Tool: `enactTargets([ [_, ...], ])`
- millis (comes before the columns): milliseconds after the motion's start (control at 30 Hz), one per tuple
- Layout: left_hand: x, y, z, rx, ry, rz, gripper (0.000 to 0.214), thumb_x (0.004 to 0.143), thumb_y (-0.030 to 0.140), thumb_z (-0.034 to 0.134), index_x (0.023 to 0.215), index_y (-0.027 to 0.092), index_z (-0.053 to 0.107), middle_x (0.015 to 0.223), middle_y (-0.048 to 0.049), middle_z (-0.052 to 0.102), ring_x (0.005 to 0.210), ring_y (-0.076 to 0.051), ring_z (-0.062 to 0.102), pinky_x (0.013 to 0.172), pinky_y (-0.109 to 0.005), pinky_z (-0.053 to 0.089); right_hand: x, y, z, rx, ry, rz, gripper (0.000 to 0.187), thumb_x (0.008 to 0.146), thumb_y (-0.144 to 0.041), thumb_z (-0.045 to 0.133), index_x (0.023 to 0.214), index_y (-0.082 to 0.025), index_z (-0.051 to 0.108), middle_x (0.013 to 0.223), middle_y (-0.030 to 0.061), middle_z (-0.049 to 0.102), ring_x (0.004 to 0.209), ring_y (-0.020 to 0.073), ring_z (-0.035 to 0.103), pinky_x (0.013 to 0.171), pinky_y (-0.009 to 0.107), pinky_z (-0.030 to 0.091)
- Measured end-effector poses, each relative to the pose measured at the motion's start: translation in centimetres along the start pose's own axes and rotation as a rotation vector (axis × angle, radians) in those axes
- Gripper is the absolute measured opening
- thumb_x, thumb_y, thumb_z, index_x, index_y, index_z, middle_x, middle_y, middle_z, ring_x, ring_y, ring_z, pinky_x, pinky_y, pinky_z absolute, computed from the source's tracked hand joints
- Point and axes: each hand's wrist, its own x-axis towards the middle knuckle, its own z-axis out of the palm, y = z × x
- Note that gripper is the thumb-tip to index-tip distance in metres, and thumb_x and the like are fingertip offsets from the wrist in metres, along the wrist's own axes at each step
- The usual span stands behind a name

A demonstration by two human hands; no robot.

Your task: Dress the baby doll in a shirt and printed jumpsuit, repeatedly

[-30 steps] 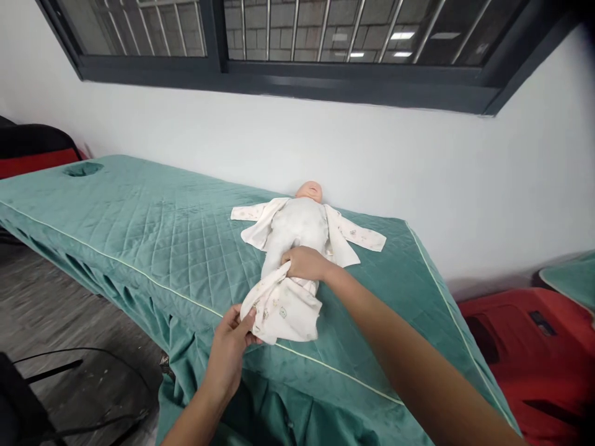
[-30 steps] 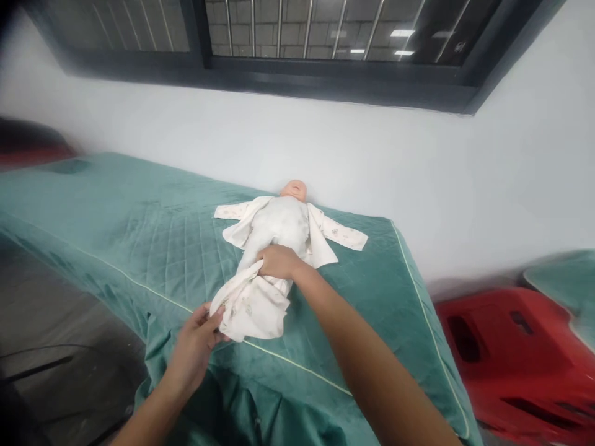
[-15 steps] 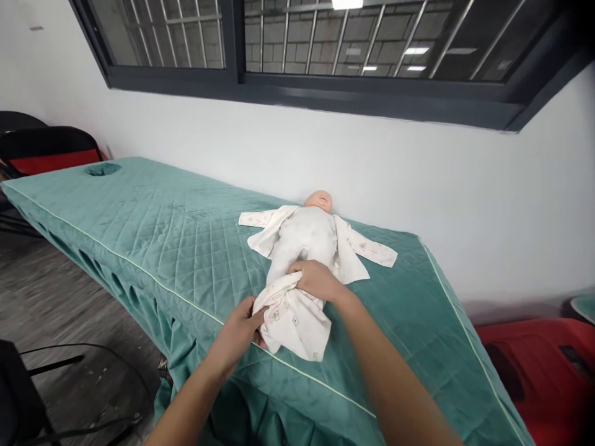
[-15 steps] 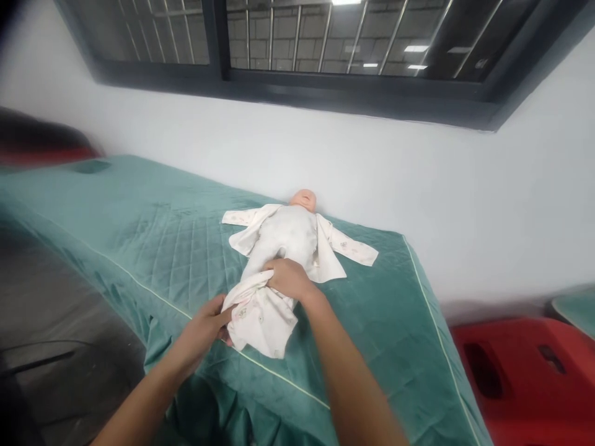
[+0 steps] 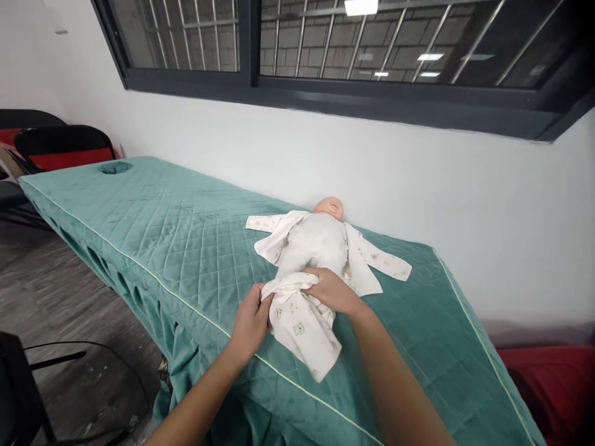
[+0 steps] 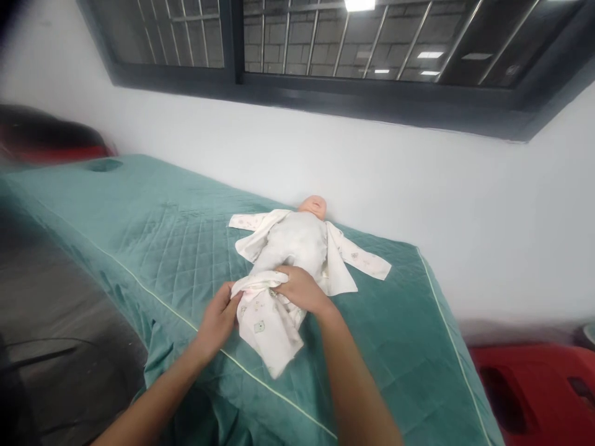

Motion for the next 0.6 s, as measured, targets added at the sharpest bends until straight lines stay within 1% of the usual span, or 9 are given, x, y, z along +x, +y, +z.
enactTargets([
  [100, 1.3, -0.3, -0.1, 0.101, 0.032, 0.112, 0.024, 0.094, 0.039, 0.045, 0.1, 0.021, 0.059, 0.093, -0.0032, 0.066, 0.087, -0.019, 0.06, 0.077, -0.031, 0.046, -0.2, 0.0, -0.2, 0.07, -0.017, 0.016, 0.019, 0.083, -0.03, 0.06, 0.095, -0.018, 0.069, 0.1, 0.0035, 0.073, 0.095, 0.0239, 0.065, 0.083, 0.033, 0.047],
  [167, 2.2, -0.4, -0.2, 0.145, 0.026, 0.155, 0.024, 0.094, 0.037, 0.045, 0.103, 0.021, 0.06, 0.099, -0.0043, 0.068, 0.092, -0.02, 0.061, 0.082, -0.032, 0.045, -0.3, 0.0, -0.3, 0.119, -0.025, 0.03, 0.024, 0.085, -0.034, 0.061, 0.101, -0.019, 0.07, 0.108, 0.0034, 0.073, 0.1, 0.0249, 0.065, 0.088, 0.034, 0.047],
  [233, 3.3, -0.4, -0.5, 0.181, 0.013, 0.18, 0.025, 0.095, 0.037, 0.044, 0.103, 0.02, 0.06, 0.101, -0.0049, 0.068, 0.092, -0.02, 0.061, 0.082, -0.031, 0.045, -0.5, 0.0, -0.4, 0.158, -0.028, 0.042, 0.031, 0.086, -0.041, 0.06, 0.107, -0.02, 0.07, 0.114, 0.0033, 0.072, 0.105, 0.0257, 0.064, 0.092, 0.035, 0.047],
  [333, 5.2, -0.4, -0.8, 0.244, -0.038, 0.239, 0.025, 0.095, 0.036, 0.042, 0.101, 0.02, 0.06, 0.101, -0.0054, 0.068, 0.091, -0.021, 0.062, 0.082, -0.032, 0.045, -0.5, -0.1, -0.4, 0.178, -0.021, 0.075, 0.036, 0.086, -0.045, 0.061, 0.113, -0.022, 0.069, 0.117, 0.0027, 0.071, 0.108, 0.0263, 0.064, 0.094, 0.037, 0.047],
  [433, 7.5, -0.6, -0.7, 0.327, -0.1, 0.288, 0.025, 0.095, 0.036, 0.041, 0.105, 0.021, 0.059, 0.1, -0.0057, 0.068, 0.092, -0.022, 0.062, 0.084, -0.033, 0.045, -0.2, -0.2, -0.4, 0.17, 0.003, 0.125, 0.037, 0.085, -0.046, 0.062, 0.111, -0.021, 0.069, 0.115, 0.0032, 0.072, 0.107, 0.027, 0.064, 0.094, 0.038, 0.047],
  [500, 8.9, -0.8, -0.5, 0.386, -0.11, 0.304, 0.026, 0.095, 0.037, 0.043, 0.108, 0.022, 0.059, 0.098, -0.0058, 0.069, 0.092, -0.023, 0.062, 0.083, -0.033, 0.044, 0.2, -0.1, -0.5, 0.163, 0.026, 0.152, 0.036, 0.085, -0.046, 0.062, 0.109, -0.02, 0.069, 0.113, 0.0042, 0.072, 0.105, 0.0275, 0.064, 0.094, 0.039, 0.047],
  [600, 10.7, -1.0, -0.1, 0.444, -0.107, 0.337, 0.028, 0.093, 0.04, 0.047, 0.11, 0.024, 0.061, 0.094, -0.0058, 0.069, 0.086, -0.025, 0.063, 0.079, -0.033, 0.044, 0.8, 0.4, -0.8, 0.157, 0.055, 0.171, 0.035, 0.085, -0.043, 0.061, 0.109, -0.019, 0.069, 0.112, 0.0056, 0.072, 0.105, 0.0287, 0.064, 0.094, 0.04, 0.047],
])
